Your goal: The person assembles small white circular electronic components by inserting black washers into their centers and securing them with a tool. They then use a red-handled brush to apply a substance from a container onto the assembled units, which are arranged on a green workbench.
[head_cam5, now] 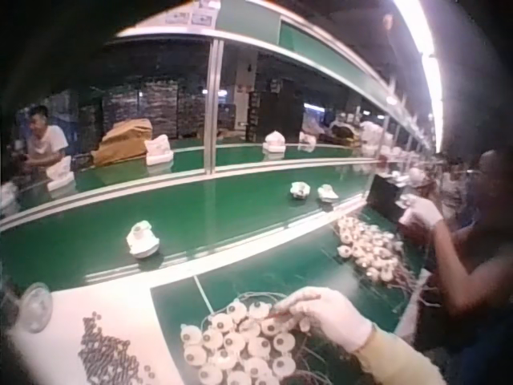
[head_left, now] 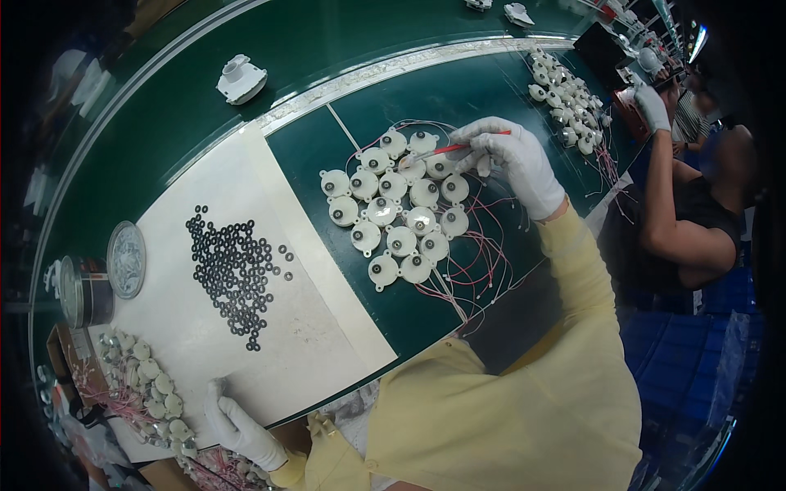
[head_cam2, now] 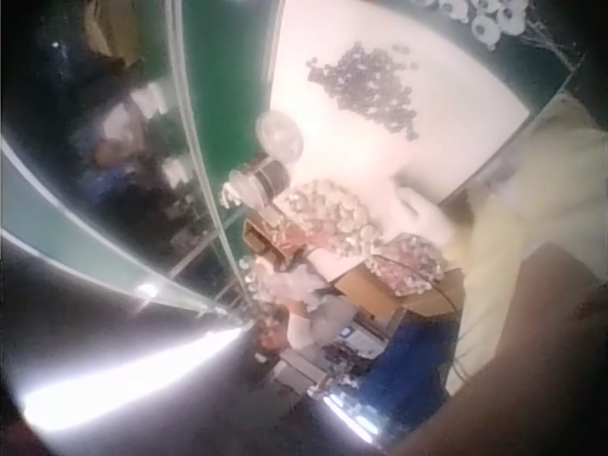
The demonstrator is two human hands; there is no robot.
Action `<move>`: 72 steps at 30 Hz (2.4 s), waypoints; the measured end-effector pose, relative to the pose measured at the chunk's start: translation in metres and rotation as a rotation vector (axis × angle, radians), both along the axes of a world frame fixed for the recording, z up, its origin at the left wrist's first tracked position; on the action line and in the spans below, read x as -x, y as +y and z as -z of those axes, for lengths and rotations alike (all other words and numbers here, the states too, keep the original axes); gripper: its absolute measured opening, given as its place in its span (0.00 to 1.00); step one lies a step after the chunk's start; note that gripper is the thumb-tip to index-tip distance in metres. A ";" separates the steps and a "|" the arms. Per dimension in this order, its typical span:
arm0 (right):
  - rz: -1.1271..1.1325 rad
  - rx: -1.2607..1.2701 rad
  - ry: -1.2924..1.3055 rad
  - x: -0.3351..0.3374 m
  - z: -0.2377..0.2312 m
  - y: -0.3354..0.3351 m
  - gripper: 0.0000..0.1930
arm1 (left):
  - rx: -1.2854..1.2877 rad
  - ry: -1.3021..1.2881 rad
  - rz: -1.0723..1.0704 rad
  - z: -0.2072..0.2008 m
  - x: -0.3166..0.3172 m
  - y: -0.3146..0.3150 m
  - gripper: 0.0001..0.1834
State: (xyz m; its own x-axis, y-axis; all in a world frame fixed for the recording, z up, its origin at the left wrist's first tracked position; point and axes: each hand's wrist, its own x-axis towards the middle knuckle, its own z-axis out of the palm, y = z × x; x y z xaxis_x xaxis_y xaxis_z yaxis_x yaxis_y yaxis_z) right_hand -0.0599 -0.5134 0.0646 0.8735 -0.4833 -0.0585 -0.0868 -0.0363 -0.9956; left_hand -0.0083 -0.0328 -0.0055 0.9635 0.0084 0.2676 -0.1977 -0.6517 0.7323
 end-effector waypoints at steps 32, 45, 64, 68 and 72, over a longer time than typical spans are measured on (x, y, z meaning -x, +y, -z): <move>-0.009 0.163 -0.022 0.015 -0.012 -0.008 0.15 | 0.010 0.012 0.000 0.000 -0.001 0.001 0.16; 0.064 0.153 -0.041 -0.003 0.001 -0.021 0.16 | -0.030 0.002 0.003 -0.003 0.000 -0.001 0.16; 0.103 0.171 -0.042 0.018 0.002 -0.026 0.17 | 0.003 0.010 -0.005 -0.004 0.000 -0.005 0.15; 0.091 0.120 -0.059 0.030 0.001 -0.024 0.17 | 0.000 0.015 -0.008 -0.004 0.001 -0.005 0.16; 0.061 0.074 -0.021 0.036 -0.001 -0.014 0.16 | 0.010 0.008 0.001 -0.004 0.001 -0.004 0.16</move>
State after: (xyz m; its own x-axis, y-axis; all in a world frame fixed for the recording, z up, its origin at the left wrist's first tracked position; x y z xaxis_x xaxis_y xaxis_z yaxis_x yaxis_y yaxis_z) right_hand -0.0960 -0.5277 0.0659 0.8432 -0.5376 -0.0021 -0.0698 -0.1056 -0.9920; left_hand -0.0089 -0.0369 -0.0015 0.9656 0.0103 0.2600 -0.1925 -0.6441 0.7403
